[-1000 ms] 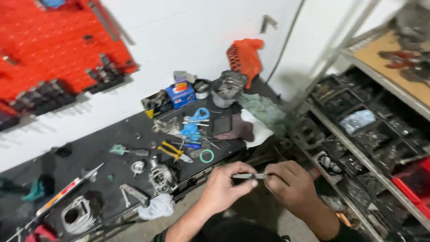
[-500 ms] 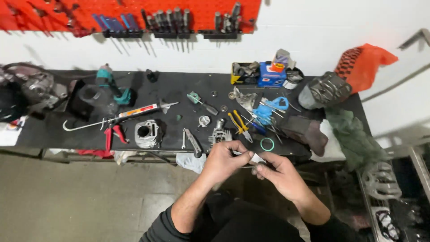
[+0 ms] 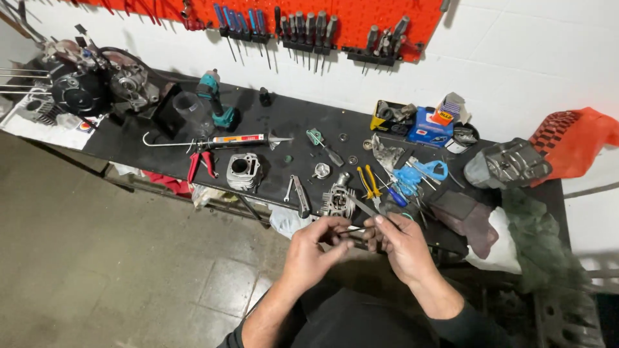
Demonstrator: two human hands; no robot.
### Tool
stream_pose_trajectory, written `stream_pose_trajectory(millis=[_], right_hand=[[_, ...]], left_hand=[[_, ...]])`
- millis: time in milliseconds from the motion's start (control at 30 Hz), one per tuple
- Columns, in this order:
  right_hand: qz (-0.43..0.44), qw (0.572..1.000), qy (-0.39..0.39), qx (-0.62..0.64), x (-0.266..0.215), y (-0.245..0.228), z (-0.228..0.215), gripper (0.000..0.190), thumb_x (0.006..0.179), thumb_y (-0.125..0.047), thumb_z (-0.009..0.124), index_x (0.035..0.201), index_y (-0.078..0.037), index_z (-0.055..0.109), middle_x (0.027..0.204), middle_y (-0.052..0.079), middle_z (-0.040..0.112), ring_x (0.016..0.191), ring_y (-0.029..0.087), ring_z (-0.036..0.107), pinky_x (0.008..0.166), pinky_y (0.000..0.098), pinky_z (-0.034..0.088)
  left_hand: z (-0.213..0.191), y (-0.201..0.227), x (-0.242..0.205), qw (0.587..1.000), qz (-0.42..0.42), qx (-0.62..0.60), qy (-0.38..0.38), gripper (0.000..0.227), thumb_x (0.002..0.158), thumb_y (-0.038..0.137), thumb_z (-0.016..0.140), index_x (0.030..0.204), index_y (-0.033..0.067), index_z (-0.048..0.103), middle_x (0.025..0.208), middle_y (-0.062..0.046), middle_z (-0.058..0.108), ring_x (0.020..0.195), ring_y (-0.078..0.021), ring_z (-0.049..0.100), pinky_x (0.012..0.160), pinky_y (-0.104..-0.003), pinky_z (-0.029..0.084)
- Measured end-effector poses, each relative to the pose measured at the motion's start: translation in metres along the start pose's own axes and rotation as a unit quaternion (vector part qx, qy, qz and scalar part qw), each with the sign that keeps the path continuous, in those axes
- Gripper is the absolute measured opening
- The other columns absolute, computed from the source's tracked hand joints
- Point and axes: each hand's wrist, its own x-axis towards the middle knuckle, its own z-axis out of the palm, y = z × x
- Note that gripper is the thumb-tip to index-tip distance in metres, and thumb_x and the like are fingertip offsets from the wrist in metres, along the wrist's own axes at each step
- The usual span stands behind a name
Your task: The person works on a small engine cylinder head at a cluttered workbench. They use a screwdriver to adjust internal components, then switch to a wrench and pliers to tighten bolts and manipulate parts. The person briefly retrieves a tool from a shelf and returns to continue adjusting the engine head.
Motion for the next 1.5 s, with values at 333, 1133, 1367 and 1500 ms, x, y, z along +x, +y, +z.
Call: stream_pose_trajectory(millis=[333,1133,1367,1500], right_hand=[[0.038,0.997,-0.032,0.061,-0.001,0.005,0.001,0.021,0.101,-0.023,0.061,0.099,-0.001,0.061,0.069,0.012,0.067,0.059,0.021,0.065,0.053,0.0331,0.050],[-0.046,0.989,-0.053,-0.131,0.023,-0.013,0.009,0.027,0.101,-0.011,0.058,0.118,0.005,0.070,0.077,0.008,0.071,0.068,0.014,0.066,0.064,0.0296,0.055],[-0.039,0.990,-0.055,-0.123,0.030,-0.012,0.011,0.027,0.101,-0.010,0.058,0.120,0.005,0.070,0.077,0.008,0.071,0.069,0.014,0.067,0.065,0.0292,0.055],[-0.036,0.990,-0.069,-0.120,0.033,-0.011,0.011,0.028,0.102,-0.010,0.056,0.123,0.004,0.069,0.079,0.007,0.071,0.072,0.013,0.066,0.067,0.0282,0.055]], left_hand=[[0.004,-0.047,0.016,0.986,-0.136,-0.038,0.087,0.029,0.099,0.023,0.066,0.081,0.0003,0.070,0.063,0.001,0.062,0.060,-0.0045,0.050,0.054,-0.027,0.042],[-0.017,-0.065,0.054,0.992,-0.102,-0.057,0.039,0.024,0.099,0.020,0.067,0.083,0.0031,0.067,0.066,0.004,0.059,0.065,-0.0032,0.049,0.058,-0.025,0.043],[-0.022,-0.071,0.061,0.993,-0.096,-0.068,0.024,0.023,0.101,0.020,0.066,0.085,0.0028,0.068,0.069,0.004,0.062,0.068,-0.0038,0.052,0.061,-0.025,0.045],[-0.025,-0.073,0.064,0.994,-0.093,-0.058,0.025,0.022,0.100,0.020,0.066,0.088,0.0027,0.069,0.070,0.005,0.062,0.069,-0.0036,0.052,0.062,-0.025,0.045]])
